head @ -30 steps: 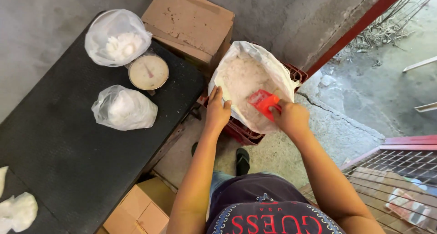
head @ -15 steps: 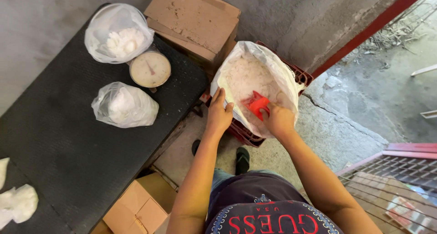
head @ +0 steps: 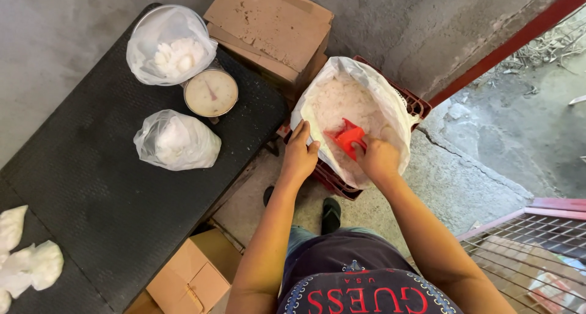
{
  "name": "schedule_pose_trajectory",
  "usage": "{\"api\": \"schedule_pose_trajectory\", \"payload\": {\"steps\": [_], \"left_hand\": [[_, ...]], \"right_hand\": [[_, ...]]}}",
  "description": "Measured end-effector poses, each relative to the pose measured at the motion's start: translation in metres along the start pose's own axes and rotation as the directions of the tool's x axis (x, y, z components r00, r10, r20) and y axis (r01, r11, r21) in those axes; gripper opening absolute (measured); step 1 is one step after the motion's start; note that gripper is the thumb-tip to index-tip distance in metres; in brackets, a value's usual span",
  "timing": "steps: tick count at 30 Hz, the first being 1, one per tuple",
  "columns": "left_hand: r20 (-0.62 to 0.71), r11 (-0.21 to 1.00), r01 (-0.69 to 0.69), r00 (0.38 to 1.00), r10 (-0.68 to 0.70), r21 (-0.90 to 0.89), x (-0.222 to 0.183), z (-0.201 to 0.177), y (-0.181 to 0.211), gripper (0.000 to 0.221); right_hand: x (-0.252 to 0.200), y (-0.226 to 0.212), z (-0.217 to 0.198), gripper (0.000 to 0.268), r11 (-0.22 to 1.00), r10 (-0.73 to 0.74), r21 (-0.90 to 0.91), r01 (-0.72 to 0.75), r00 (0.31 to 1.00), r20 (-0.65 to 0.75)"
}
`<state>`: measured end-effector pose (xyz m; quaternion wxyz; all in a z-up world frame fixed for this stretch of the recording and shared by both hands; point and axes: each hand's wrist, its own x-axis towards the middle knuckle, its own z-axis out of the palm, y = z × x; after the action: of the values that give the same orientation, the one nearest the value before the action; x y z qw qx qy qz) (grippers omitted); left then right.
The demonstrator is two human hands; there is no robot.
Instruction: Scooping white powder from a large sack into small plastic bags, weighing them on a scale, and tying them.
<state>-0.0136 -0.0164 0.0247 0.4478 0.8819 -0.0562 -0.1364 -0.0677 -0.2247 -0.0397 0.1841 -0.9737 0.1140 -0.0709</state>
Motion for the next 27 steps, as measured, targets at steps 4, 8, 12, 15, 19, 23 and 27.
{"api": "schedule_pose_trajectory", "payload": {"steps": [4,8,12,15,19,23,27], "left_hand": [[0.011,1.000,-0.003,1.000,0.003,-0.003,0.001,-0.001,-0.004,0.063],[0.005,0.999,-0.036,0.999,0.036,0.036,0.003,-0.001,-0.008,0.063],[0.050,0.998,-0.028,0.998,0.025,0.063,0.003,-0.006,-0.007,0.061],[-0.015,0.988,-0.145,0.989,0.146,0.046,0.001,-0.009,-0.013,0.059],[-0.121,0.969,-0.243,0.962,0.246,0.037,0.004,-0.014,-0.015,0.058],[-0.242,0.943,-0.331,0.917,0.317,-0.022,0.005,-0.034,-0.009,0.055],[-0.331,0.937,-0.346,0.889,0.316,-0.036,0.002,-0.079,0.004,0.054]], "right_hand": [[-0.003,0.005,-0.007,0.031,1.000,-0.011,0.014,0.011,1.000,-0.020],[-0.008,0.003,-0.028,0.031,0.998,-0.010,0.064,0.014,0.998,-0.063],[-0.012,-0.002,-0.051,0.033,0.989,0.044,0.142,-0.032,0.995,-0.084],[-0.012,-0.012,-0.072,0.034,0.980,0.105,0.175,-0.097,0.994,-0.037],[-0.012,-0.025,-0.096,0.034,0.978,0.089,0.195,-0.076,0.994,-0.059],[-0.004,-0.045,-0.118,0.033,0.968,0.053,0.248,-0.028,0.994,-0.094],[0.010,-0.076,-0.132,0.030,0.947,-0.029,0.310,0.079,0.986,-0.164]]}}
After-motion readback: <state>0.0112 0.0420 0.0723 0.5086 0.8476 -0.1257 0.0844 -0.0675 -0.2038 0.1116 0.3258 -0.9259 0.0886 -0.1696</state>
